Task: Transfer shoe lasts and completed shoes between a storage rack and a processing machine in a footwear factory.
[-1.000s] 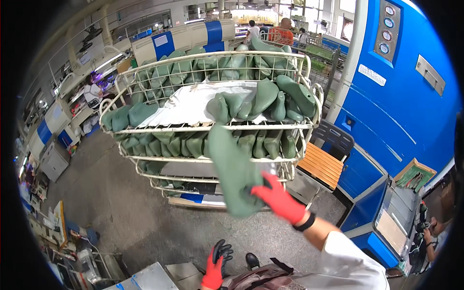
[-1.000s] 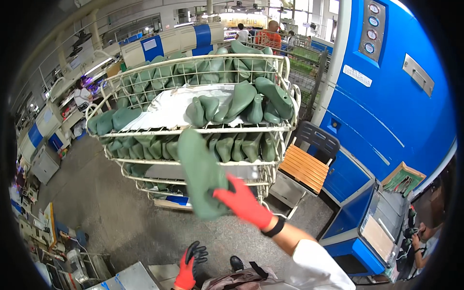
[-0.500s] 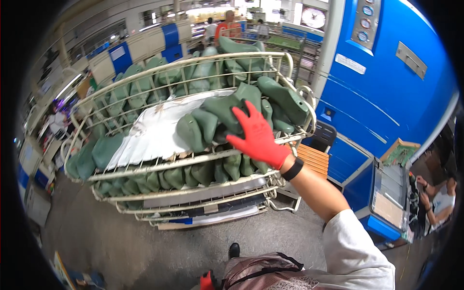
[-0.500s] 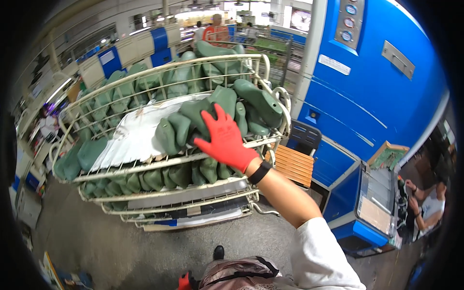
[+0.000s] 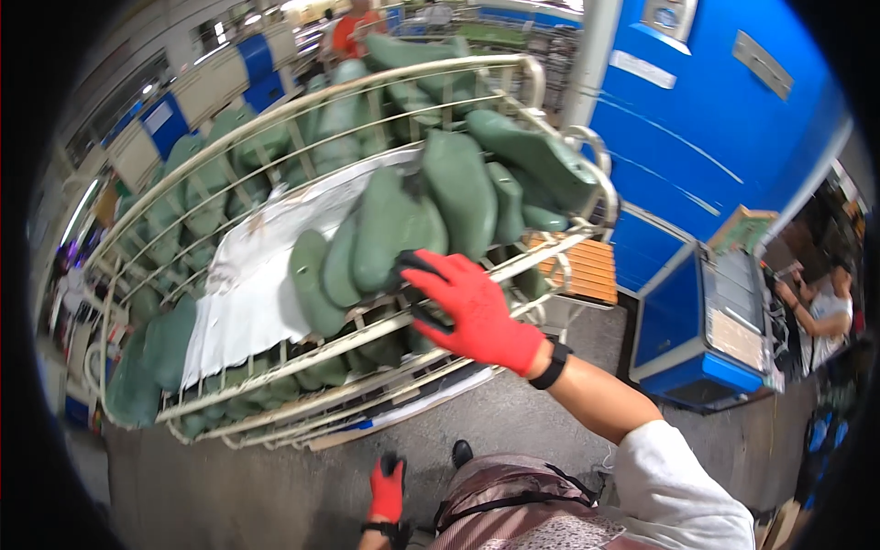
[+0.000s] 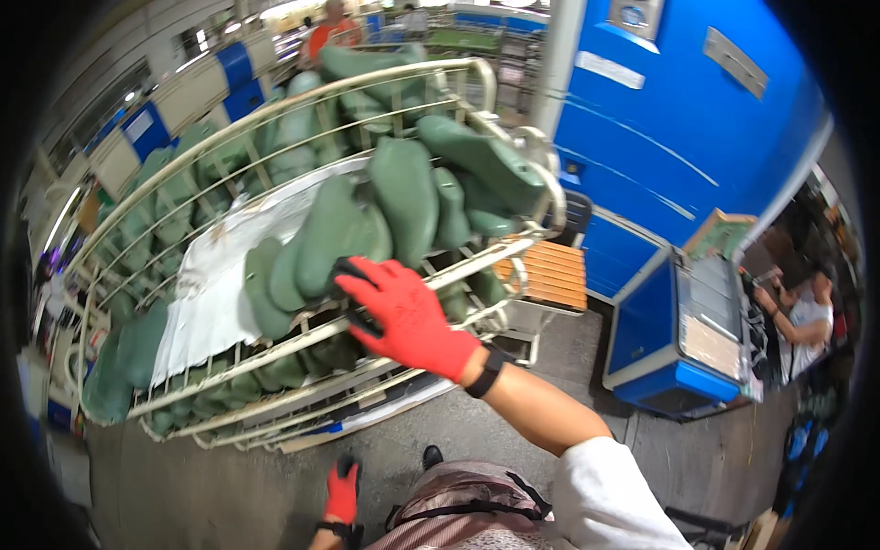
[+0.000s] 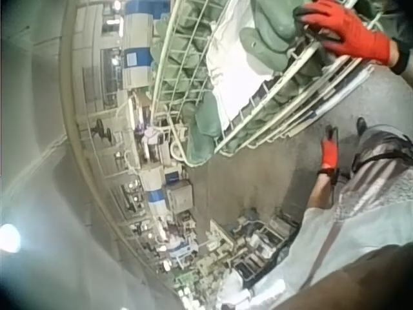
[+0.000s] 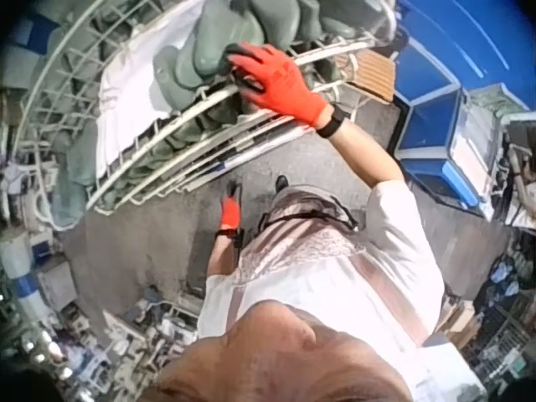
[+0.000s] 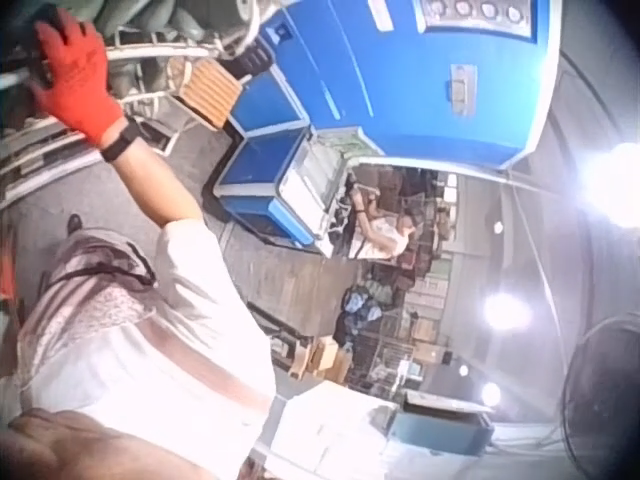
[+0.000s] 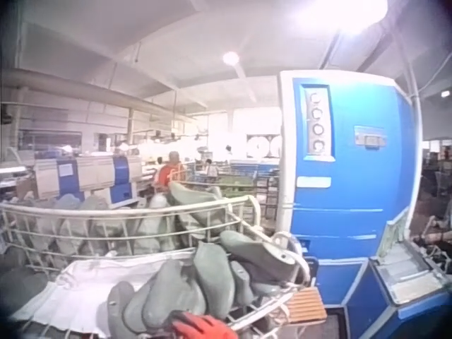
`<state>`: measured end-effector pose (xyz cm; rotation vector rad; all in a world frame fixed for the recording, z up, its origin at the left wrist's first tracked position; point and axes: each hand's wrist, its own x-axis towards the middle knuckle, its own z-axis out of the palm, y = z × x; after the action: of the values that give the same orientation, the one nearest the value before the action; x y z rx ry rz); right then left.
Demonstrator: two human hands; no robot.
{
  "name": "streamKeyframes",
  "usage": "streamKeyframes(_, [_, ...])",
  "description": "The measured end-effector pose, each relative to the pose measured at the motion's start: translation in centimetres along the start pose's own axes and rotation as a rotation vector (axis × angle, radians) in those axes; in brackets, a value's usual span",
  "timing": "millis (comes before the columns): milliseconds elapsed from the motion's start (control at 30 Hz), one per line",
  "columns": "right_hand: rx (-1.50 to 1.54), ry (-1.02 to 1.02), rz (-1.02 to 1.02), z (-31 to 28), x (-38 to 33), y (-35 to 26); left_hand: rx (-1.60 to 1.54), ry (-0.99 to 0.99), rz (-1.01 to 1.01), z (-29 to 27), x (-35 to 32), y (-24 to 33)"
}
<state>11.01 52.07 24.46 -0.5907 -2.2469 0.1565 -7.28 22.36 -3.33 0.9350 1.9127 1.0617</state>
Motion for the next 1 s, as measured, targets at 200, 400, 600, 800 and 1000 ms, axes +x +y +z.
streamKeyframes(200, [0.059,0.015,0.066,0.8,0.6,-2.2,0.358,0.532,0.896,-8.1,3.1,22.3])
streamKeyframes(400, [0.084,0.040,0.089,0.1,-2.7,-3.8,0.752,0.643,0.770,-8.7,10.6,27.7])
streamKeyframes(600, [0.143,-0.028,0.317,-0.6,-12.4,-2.9,0.793,0.682,0.812,-8.3,10.9,27.5])
streamKeyframes(800, [0.235,-0.194,0.707,1.2,-24.9,-1.1,0.755,0.624,0.773,-7.5,11.1,27.3])
streamKeyframes(1000, [0.228,-0.352,0.883,2.1,-31.8,-0.2,0.881,0.641,0.667,-6.6,12.5,24.1])
